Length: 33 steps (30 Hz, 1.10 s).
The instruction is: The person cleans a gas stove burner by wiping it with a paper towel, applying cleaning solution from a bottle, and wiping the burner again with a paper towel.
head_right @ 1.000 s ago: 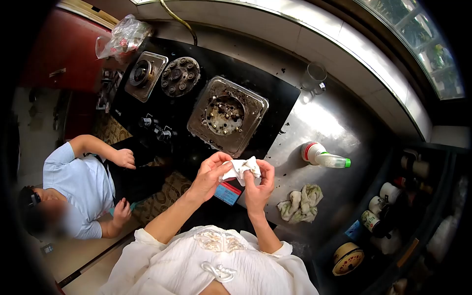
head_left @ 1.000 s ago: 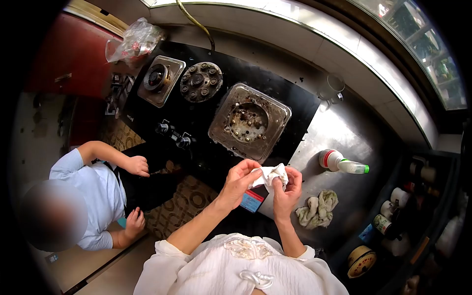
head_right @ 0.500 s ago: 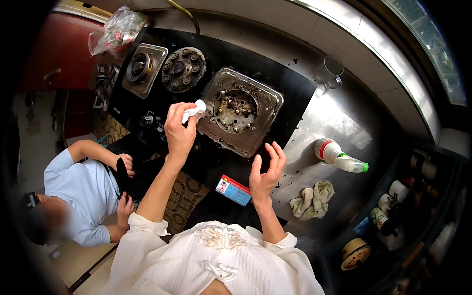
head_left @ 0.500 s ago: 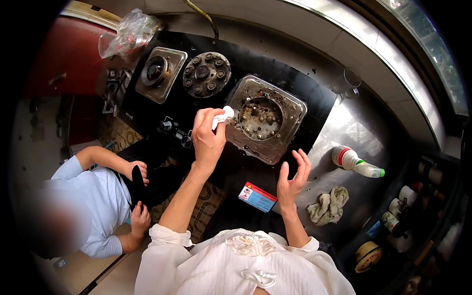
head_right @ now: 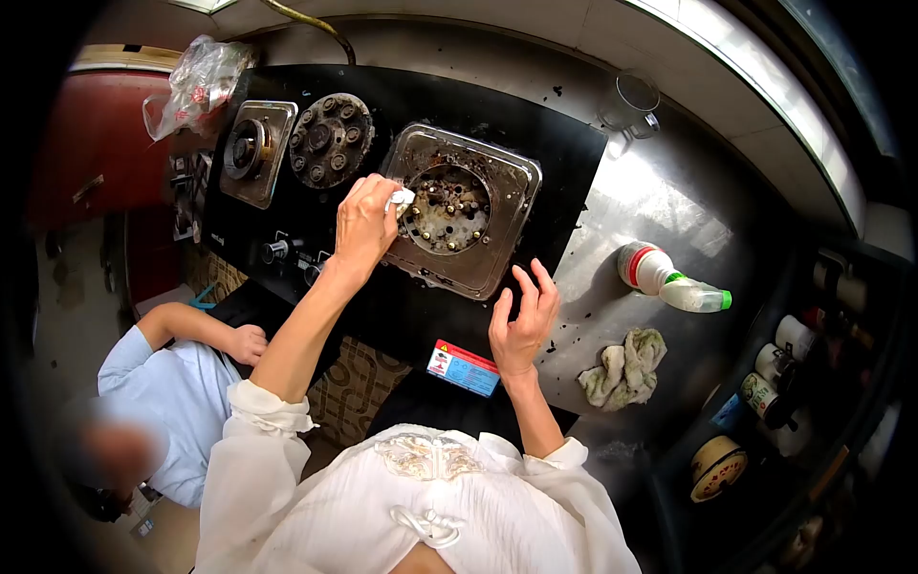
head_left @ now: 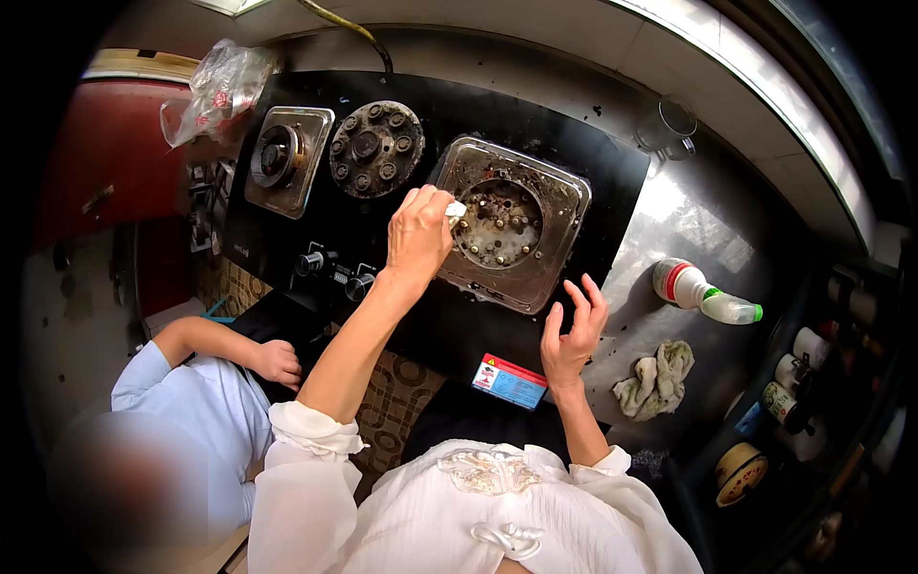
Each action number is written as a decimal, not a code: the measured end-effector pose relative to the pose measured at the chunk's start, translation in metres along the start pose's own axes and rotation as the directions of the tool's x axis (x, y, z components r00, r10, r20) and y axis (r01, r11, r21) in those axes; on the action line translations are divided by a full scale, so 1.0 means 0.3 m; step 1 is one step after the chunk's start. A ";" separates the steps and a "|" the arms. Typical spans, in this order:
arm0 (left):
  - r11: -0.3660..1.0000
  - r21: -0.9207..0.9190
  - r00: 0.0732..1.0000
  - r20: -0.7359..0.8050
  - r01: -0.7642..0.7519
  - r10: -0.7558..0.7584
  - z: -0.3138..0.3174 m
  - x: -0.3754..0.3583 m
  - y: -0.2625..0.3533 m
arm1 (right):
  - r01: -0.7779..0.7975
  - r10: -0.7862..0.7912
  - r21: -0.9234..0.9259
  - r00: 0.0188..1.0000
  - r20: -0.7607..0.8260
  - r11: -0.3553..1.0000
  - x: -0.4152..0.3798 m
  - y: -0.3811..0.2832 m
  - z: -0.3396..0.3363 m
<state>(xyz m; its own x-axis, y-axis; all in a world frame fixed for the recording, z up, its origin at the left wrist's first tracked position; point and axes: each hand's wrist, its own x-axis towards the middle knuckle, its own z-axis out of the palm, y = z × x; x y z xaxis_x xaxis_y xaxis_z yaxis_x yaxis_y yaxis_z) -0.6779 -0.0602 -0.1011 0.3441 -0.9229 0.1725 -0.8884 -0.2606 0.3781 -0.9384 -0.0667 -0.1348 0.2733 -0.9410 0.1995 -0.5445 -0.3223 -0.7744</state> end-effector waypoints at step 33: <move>0.990 -0.045 0.990 0.054 0.135 -0.132 -0.017 -0.005 0.008 | -0.028 0.029 0.018 0.999 -0.037 0.999 0.005 0.000 0.007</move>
<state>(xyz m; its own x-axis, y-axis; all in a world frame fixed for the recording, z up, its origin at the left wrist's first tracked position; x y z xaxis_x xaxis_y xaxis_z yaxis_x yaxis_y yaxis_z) -0.6791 -0.0581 -0.0959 0.4418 -0.8942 0.0719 -0.8192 -0.3695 0.4387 -0.9363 -0.0678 -0.1357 0.2276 -0.9532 0.1991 -0.5377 -0.2935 -0.7904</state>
